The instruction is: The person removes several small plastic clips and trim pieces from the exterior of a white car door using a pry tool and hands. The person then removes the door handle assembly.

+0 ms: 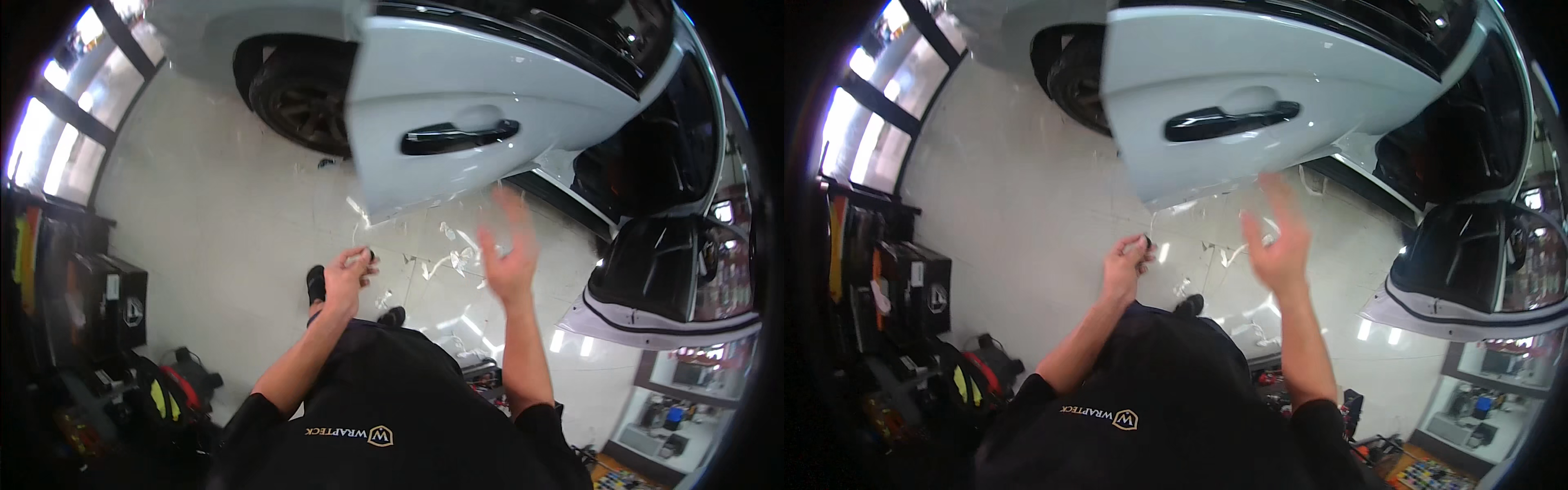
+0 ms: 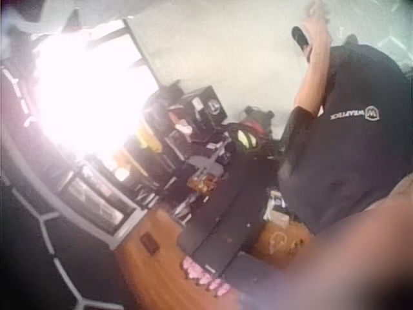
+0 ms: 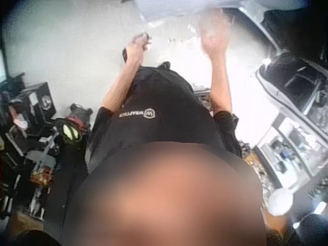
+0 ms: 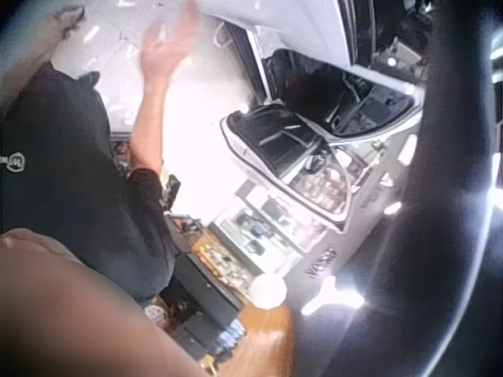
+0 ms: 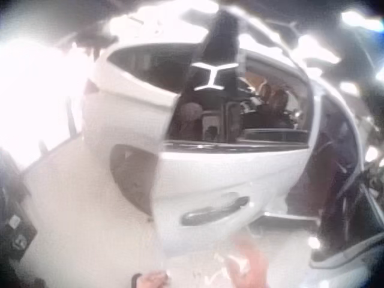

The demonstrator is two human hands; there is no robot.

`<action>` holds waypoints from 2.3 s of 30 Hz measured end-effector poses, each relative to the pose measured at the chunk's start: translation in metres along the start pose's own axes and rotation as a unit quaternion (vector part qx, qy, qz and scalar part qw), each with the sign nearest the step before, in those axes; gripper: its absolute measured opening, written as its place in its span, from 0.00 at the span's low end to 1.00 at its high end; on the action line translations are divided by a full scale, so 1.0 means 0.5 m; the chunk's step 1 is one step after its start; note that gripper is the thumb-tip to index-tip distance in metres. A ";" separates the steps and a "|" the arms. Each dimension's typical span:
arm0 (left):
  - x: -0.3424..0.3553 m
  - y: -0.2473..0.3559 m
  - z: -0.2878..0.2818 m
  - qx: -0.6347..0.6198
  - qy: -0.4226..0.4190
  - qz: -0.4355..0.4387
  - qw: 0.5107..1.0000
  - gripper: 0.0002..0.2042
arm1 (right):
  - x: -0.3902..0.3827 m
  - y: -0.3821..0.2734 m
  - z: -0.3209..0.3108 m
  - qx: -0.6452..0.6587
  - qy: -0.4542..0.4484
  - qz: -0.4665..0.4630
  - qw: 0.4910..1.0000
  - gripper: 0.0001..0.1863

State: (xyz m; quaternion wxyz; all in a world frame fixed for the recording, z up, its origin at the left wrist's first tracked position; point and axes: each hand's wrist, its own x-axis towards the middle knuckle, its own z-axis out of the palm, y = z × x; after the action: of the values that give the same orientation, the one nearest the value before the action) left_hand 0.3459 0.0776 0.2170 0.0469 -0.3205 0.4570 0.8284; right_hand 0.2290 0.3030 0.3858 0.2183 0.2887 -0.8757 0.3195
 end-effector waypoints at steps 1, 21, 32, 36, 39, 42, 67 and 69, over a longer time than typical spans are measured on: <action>0.025 0.024 -0.019 -0.044 -0.010 0.006 0.999 0.13 | 0.058 -0.009 0.008 0.007 0.018 0.025 1.000 0.20; 0.300 0.371 0.082 -0.065 -0.423 0.205 0.880 0.12 | 0.136 0.147 0.253 0.073 0.187 0.053 0.978 0.17; 0.348 0.528 0.098 0.256 -0.469 0.127 0.835 0.29 | 0.136 0.131 0.266 0.027 0.214 0.063 0.974 0.16; 0.342 0.539 0.108 0.253 -0.491 0.107 0.827 0.22 | 0.143 0.117 0.259 0.015 0.228 0.067 0.971 0.16; 0.355 0.518 0.117 0.209 -0.524 0.152 0.811 0.16 | 0.140 0.098 0.252 0.008 0.233 0.070 0.970 0.15; 0.353 0.498 0.109 0.156 -0.516 0.224 0.812 0.12 | 0.141 0.099 0.254 0.010 0.237 0.067 0.969 0.15; 0.354 0.512 0.102 0.209 -0.576 0.287 0.737 0.06 | 0.153 0.098 0.291 -0.029 0.242 0.046 0.969 0.13; 0.358 0.509 0.098 0.207 -0.559 0.295 0.747 0.08 | 0.158 0.100 0.298 -0.032 0.243 0.047 0.968 0.13</action>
State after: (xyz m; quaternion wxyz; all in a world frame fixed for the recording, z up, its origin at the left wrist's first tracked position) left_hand 0.0863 -0.0698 0.3178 0.1125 0.3685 0.5806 0.7172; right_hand 0.1092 0.2031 0.3044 0.4182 0.1539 -0.8189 0.3618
